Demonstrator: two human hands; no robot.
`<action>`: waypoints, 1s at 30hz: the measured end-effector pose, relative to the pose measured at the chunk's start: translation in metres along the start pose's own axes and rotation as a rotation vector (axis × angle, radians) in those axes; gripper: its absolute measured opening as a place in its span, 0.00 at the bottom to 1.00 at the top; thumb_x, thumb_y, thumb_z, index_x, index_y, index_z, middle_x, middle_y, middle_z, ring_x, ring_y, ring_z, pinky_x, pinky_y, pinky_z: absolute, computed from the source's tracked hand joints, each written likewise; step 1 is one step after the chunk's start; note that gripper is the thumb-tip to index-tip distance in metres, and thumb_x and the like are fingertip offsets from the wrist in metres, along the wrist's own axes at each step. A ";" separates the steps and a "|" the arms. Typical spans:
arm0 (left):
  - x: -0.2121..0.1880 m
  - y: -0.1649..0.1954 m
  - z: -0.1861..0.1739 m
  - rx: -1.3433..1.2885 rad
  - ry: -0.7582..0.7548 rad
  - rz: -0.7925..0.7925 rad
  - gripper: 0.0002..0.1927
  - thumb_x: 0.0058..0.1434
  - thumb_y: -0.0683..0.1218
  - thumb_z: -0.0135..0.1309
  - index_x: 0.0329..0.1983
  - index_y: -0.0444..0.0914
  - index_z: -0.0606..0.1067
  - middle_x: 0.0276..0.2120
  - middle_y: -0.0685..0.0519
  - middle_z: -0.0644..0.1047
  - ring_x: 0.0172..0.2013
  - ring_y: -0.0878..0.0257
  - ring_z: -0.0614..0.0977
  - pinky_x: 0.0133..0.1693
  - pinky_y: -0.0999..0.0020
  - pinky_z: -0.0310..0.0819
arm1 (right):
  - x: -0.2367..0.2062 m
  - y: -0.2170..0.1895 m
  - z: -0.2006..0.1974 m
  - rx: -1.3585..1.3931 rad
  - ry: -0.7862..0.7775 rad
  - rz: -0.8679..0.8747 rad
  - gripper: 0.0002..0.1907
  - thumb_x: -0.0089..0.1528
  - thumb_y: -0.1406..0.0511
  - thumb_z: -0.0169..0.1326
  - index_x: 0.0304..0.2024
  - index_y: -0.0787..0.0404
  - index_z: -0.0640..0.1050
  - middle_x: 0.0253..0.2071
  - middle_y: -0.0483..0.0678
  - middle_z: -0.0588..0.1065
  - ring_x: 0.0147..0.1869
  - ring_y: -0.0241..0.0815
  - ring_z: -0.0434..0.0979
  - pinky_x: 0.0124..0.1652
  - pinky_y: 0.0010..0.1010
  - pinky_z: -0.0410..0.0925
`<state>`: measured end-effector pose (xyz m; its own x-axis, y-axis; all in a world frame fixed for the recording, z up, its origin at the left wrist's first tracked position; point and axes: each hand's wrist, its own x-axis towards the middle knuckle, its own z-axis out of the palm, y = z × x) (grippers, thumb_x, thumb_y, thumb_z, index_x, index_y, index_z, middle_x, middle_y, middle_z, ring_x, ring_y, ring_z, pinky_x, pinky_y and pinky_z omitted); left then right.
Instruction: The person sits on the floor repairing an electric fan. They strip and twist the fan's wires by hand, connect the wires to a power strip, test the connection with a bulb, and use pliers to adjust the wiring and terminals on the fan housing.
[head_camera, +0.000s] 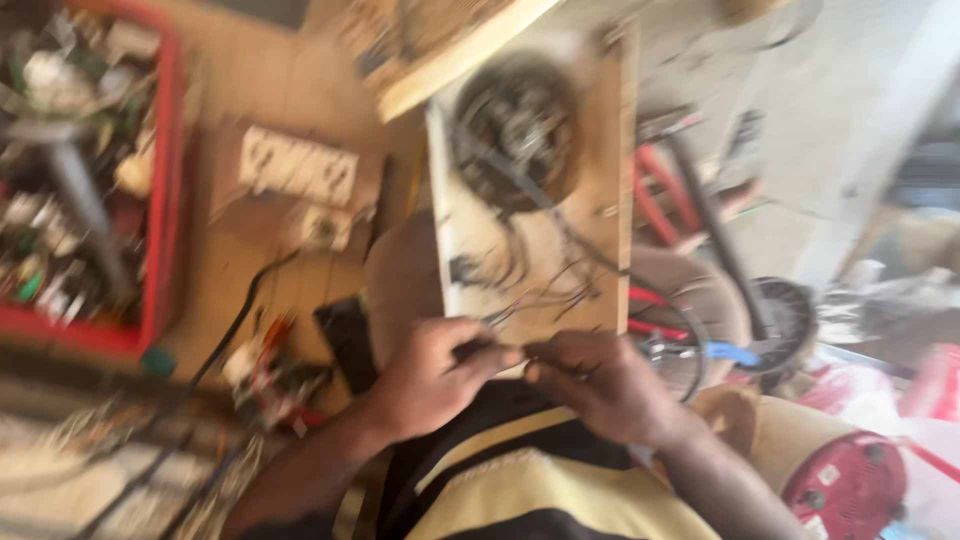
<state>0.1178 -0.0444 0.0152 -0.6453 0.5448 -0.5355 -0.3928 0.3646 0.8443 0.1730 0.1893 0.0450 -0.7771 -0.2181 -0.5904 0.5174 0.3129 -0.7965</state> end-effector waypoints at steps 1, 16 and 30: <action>0.001 0.002 -0.001 -0.004 0.032 0.011 0.09 0.62 0.45 0.63 0.38 0.33 0.83 0.28 0.56 0.83 0.31 0.70 0.80 0.33 0.71 0.76 | -0.001 -0.007 -0.005 -0.047 -0.014 -0.016 0.09 0.61 0.67 0.62 0.44 0.62 0.84 0.32 0.48 0.82 0.37 0.38 0.83 0.38 0.30 0.74; 0.020 0.043 0.050 -0.796 -0.341 0.102 0.13 0.71 0.37 0.53 0.56 0.27 0.72 0.44 0.46 0.80 0.45 0.59 0.83 0.50 0.62 0.82 | -0.031 -0.018 -0.045 0.068 0.277 -0.495 0.07 0.65 0.66 0.60 0.40 0.65 0.82 0.39 0.47 0.83 0.42 0.36 0.82 0.41 0.27 0.74; 0.007 0.004 -0.002 -0.503 0.361 0.159 0.13 0.64 0.36 0.57 0.52 0.31 0.78 0.44 0.49 0.82 0.44 0.67 0.82 0.48 0.73 0.76 | -0.012 0.006 -0.024 -0.322 -0.041 -0.132 0.12 0.61 0.62 0.66 0.44 0.59 0.82 0.31 0.43 0.80 0.35 0.32 0.80 0.36 0.26 0.73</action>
<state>0.1104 -0.0409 0.0150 -0.8669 0.2419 -0.4359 -0.4768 -0.1469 0.8667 0.1771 0.2156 0.0504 -0.8115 -0.3109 -0.4948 0.2687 0.5533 -0.7884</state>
